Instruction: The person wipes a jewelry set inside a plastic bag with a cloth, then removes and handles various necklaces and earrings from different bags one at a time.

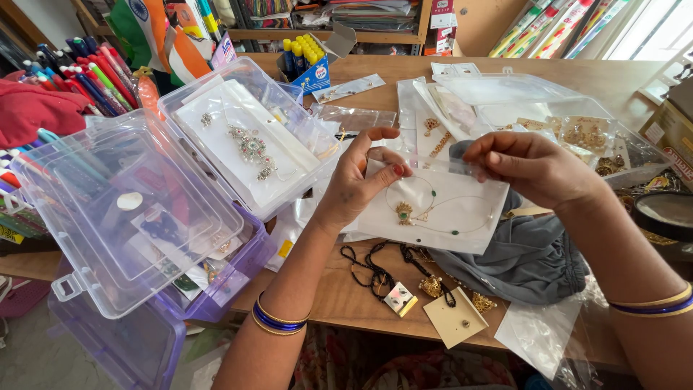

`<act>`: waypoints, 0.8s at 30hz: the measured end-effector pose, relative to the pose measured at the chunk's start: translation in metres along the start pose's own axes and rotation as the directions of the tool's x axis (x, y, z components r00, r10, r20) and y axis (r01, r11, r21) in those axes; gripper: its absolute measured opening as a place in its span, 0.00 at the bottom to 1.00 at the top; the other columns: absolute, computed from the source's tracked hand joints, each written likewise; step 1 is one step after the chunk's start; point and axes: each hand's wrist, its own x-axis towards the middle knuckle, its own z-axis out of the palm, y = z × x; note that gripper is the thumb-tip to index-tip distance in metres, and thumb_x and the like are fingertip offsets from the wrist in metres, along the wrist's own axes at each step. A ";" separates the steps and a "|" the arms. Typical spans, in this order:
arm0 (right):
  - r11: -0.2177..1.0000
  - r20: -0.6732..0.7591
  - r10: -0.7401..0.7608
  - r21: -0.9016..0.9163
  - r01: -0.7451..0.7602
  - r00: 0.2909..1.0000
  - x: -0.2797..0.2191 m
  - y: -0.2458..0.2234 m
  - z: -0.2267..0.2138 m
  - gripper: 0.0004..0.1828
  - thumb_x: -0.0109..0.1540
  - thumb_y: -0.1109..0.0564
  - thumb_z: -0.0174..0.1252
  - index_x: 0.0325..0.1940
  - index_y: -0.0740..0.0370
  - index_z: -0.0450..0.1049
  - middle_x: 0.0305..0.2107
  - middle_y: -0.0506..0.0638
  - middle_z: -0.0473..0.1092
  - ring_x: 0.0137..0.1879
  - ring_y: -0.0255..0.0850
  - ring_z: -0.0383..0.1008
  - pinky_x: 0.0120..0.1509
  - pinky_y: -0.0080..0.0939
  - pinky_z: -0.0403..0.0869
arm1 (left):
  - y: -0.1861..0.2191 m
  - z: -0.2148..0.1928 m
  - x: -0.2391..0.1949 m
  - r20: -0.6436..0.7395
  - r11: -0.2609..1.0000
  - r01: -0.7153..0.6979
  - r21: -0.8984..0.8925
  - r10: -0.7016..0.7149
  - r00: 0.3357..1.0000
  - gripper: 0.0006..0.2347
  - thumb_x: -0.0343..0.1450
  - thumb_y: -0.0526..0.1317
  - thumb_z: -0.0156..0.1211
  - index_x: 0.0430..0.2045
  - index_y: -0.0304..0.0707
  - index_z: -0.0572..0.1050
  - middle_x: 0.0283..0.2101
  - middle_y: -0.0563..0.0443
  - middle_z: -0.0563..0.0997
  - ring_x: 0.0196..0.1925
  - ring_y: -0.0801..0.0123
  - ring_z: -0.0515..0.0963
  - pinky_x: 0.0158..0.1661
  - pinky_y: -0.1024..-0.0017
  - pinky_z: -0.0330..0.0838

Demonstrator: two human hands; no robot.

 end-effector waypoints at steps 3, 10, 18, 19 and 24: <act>0.971 0.025 0.012 -0.239 -0.006 1.000 -0.004 -0.015 0.001 0.17 0.64 0.61 0.58 0.56 0.70 0.75 0.36 0.49 0.75 0.42 0.34 0.74 0.51 0.35 0.74 | -0.001 0.000 0.001 0.042 0.999 -0.018 0.033 0.017 0.999 0.18 0.74 0.32 0.62 0.58 0.31 0.65 0.39 0.48 0.84 0.48 0.70 0.83 0.55 0.72 0.75; 0.844 -0.138 0.029 -0.528 -0.098 0.990 -0.003 -0.014 0.014 0.14 0.66 0.59 0.61 0.52 0.71 0.79 0.28 0.51 0.72 0.31 0.32 0.65 0.35 0.35 0.66 | -0.011 0.003 0.001 0.090 0.999 0.013 -0.030 -0.011 0.996 0.19 0.74 0.32 0.62 0.58 0.31 0.63 0.38 0.50 0.82 0.47 0.72 0.83 0.54 0.72 0.76; 0.914 0.244 -0.107 -0.357 0.192 0.964 -0.004 -0.029 0.020 0.21 0.67 0.60 0.51 0.64 0.67 0.66 0.37 0.51 0.78 0.45 0.34 0.75 0.52 0.36 0.72 | -0.007 -0.003 0.001 0.021 0.996 -0.006 0.086 0.004 1.000 0.18 0.74 0.32 0.61 0.57 0.32 0.64 0.37 0.49 0.83 0.44 0.73 0.82 0.50 0.74 0.74; 0.925 0.230 -0.073 -0.349 0.152 0.971 -0.004 -0.028 0.019 0.20 0.67 0.60 0.51 0.63 0.66 0.66 0.36 0.51 0.77 0.44 0.34 0.76 0.52 0.36 0.74 | -0.007 -0.003 0.002 0.024 0.996 -0.007 0.084 0.005 1.000 0.18 0.74 0.32 0.61 0.57 0.32 0.64 0.37 0.49 0.83 0.44 0.73 0.82 0.50 0.74 0.75; 0.952 0.016 -0.187 -0.244 0.186 0.982 -0.002 -0.011 0.005 0.13 0.70 0.59 0.56 0.58 0.67 0.70 0.35 0.48 0.73 0.41 0.31 0.72 0.48 0.34 0.73 | -0.011 -0.002 0.002 0.041 0.996 -0.012 0.091 0.008 0.999 0.16 0.75 0.31 0.60 0.55 0.32 0.64 0.36 0.49 0.83 0.44 0.73 0.82 0.51 0.74 0.74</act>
